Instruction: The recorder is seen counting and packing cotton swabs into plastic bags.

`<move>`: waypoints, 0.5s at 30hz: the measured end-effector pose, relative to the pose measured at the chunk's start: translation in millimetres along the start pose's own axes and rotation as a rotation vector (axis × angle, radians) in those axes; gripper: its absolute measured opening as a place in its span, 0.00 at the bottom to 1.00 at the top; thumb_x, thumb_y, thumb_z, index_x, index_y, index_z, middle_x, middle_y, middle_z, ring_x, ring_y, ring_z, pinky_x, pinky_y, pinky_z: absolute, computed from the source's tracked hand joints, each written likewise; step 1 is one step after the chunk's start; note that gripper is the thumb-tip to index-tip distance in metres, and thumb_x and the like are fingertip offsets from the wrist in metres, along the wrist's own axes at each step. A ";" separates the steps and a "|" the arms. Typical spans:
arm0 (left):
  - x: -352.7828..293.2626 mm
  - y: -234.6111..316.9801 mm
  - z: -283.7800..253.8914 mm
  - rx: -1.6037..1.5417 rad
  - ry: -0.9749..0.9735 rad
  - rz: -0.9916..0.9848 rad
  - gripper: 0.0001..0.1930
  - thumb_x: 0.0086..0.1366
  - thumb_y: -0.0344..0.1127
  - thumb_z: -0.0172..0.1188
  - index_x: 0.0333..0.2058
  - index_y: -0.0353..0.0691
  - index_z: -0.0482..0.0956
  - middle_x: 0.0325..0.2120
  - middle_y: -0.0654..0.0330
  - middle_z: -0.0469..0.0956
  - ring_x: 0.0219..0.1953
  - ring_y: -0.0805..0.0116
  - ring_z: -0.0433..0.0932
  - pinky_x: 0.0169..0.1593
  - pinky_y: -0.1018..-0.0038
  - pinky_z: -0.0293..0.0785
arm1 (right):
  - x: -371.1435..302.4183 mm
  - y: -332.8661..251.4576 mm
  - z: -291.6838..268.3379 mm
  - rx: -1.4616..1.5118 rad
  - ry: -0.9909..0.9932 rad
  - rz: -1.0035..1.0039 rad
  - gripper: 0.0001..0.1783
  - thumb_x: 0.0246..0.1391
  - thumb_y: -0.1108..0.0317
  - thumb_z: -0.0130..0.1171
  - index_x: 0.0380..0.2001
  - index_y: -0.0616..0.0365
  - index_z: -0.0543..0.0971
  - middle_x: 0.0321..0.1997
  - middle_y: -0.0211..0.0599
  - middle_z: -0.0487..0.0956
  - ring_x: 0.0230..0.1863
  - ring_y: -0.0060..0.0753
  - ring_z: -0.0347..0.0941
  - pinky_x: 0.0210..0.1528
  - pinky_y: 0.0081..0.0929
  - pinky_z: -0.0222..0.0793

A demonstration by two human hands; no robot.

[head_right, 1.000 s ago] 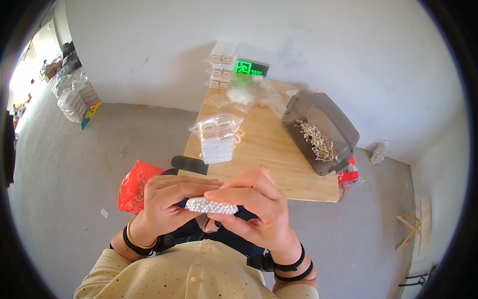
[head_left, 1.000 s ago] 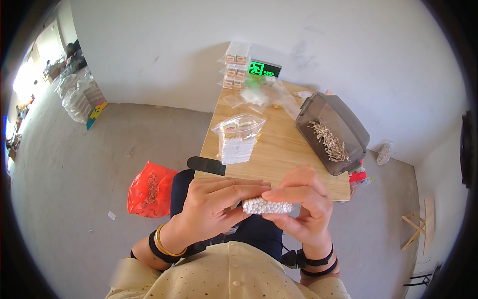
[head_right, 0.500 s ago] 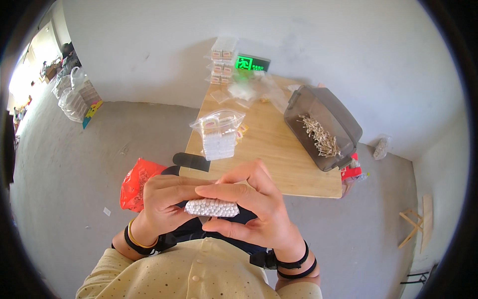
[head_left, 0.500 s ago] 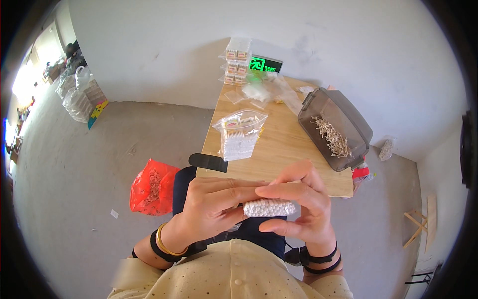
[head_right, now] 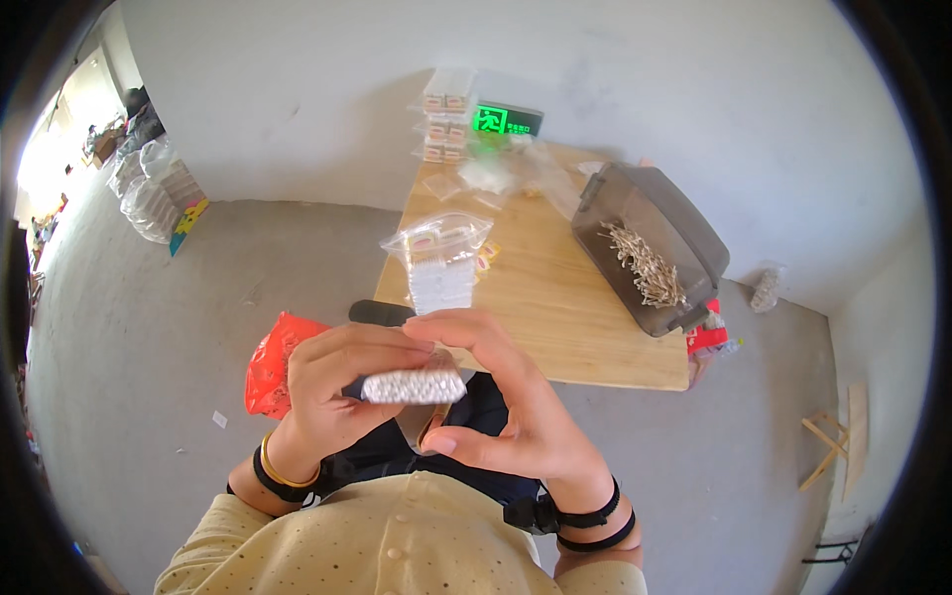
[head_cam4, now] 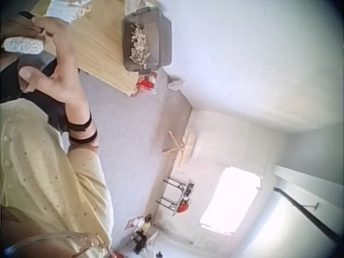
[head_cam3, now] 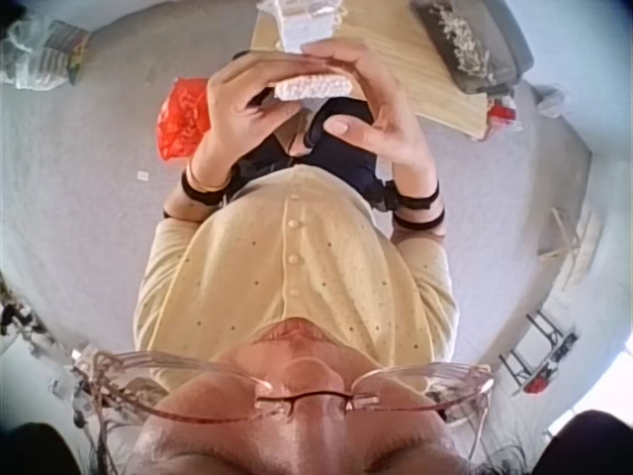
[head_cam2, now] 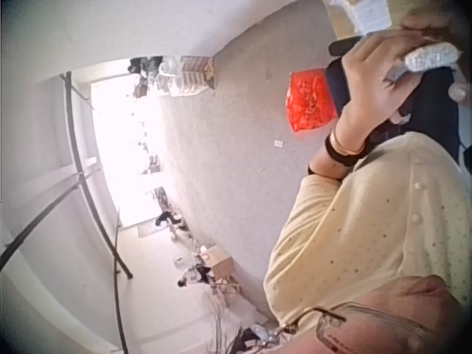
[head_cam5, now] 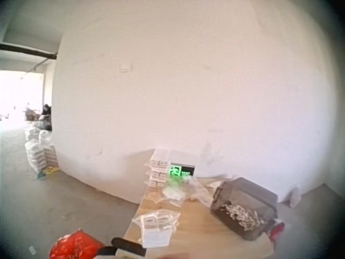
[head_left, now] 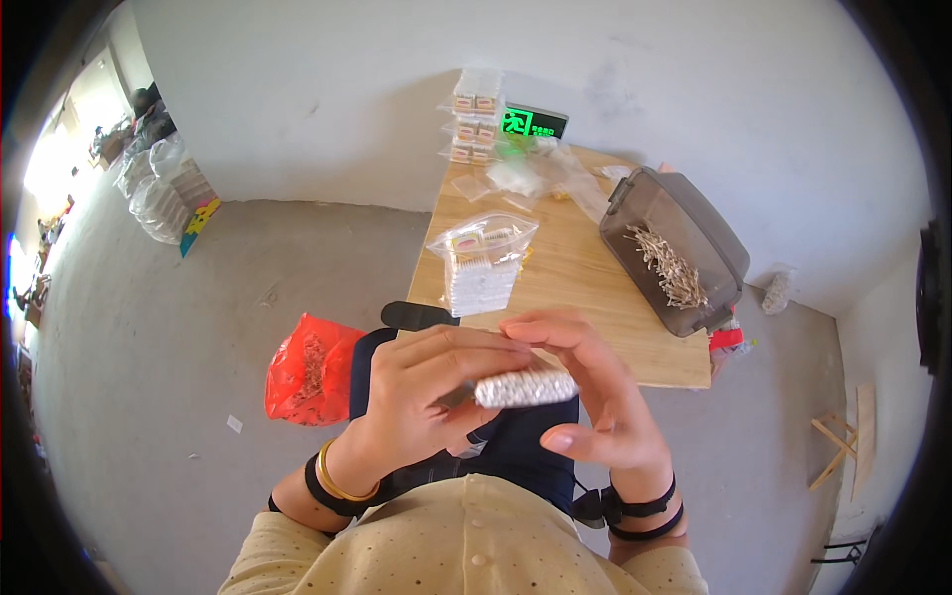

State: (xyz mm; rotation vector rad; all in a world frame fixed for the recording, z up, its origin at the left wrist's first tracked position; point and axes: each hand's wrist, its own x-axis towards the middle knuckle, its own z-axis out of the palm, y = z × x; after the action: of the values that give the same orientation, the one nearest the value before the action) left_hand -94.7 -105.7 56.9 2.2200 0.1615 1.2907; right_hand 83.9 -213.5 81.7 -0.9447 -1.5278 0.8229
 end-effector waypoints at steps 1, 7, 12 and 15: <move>-0.9 -0.5 -0.4 -0.018 0.016 -0.040 0.13 0.50 0.28 0.72 0.37 0.38 0.84 0.36 0.56 0.84 0.37 0.62 0.83 0.39 0.73 0.78 | -0.8 2.6 1.4 -0.022 0.033 -0.007 0.30 0.48 0.71 0.68 0.56 0.62 0.73 0.56 0.44 0.73 0.58 0.42 0.69 0.62 0.35 0.61; -9.3 -5.1 2.0 -0.173 -0.009 -0.267 0.14 0.56 0.28 0.71 0.42 0.38 0.82 0.37 0.59 0.83 0.37 0.71 0.82 0.40 0.78 0.75 | -12.0 27.4 11.7 -0.089 0.260 0.127 0.18 0.51 0.76 0.67 0.46 0.62 0.78 0.43 0.37 0.80 0.47 0.29 0.74 0.53 0.25 0.67; -16.4 -9.7 8.9 -0.637 0.094 -0.591 0.18 0.62 0.30 0.69 0.47 0.32 0.75 0.39 0.59 0.81 0.41 0.77 0.79 0.44 0.77 0.75 | -10.1 35.1 16.2 -0.034 0.307 0.223 0.13 0.52 0.74 0.67 0.42 0.62 0.79 0.37 0.32 0.81 0.41 0.22 0.74 0.49 0.22 0.67; -16.4 -16.8 6.2 -0.665 0.067 -0.578 0.16 0.63 0.30 0.68 0.46 0.31 0.74 0.39 0.59 0.80 0.43 0.76 0.78 0.48 0.77 0.74 | -9.0 36.7 13.8 -0.060 0.245 0.258 0.12 0.53 0.74 0.66 0.41 0.63 0.79 0.36 0.32 0.81 0.41 0.22 0.73 0.50 0.22 0.67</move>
State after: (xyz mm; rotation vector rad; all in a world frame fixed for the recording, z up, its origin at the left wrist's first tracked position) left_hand -95.3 -100.2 33.1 1.4206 0.3182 0.9151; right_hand 75.9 -205.6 43.1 -1.2571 -1.2410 0.8116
